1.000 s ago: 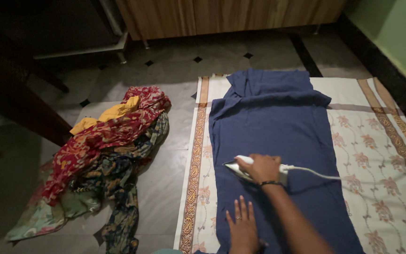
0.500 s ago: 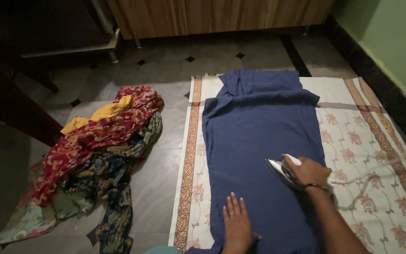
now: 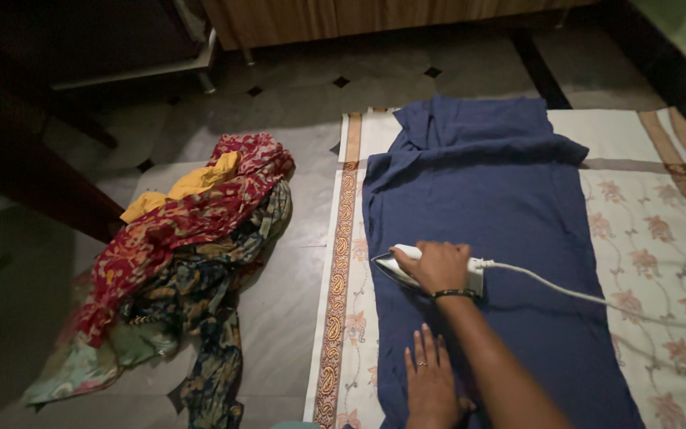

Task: The person irons a blue garment laid out on a patterned mat on the floor. They use a white electric iron, moving it back and forth across the fabric while holding it flat with their other hand.

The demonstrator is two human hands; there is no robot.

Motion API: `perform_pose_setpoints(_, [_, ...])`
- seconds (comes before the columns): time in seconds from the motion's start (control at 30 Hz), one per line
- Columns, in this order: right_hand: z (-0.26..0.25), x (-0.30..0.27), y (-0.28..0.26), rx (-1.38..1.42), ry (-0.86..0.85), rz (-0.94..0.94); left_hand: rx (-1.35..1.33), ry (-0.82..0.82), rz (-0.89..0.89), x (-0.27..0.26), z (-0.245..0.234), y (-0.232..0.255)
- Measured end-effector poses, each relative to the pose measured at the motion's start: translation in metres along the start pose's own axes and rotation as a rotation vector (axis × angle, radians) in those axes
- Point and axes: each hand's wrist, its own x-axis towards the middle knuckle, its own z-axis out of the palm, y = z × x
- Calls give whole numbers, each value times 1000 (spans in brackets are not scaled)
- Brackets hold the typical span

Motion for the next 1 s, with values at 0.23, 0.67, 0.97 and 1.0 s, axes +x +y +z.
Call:
perform_pose_setpoints(0.23, [-13, -5, 37, -30, -43, 39, 8, -5, -21, -4, -7, -1])
perform_pose_setpoints(0.67, [-56, -61, 197, -115, -141, 563, -16, -48, -28, -17, -27, 7])
perform_pose_setpoints(0.97, [-45, -131, 181, 7, -128, 670, 13, -82, -53, -14, -32, 11])
perform_pose_setpoints(1.0, [-45, -137, 181, -7, -126, 682, 15, -88, -60, -14, -32, 12])
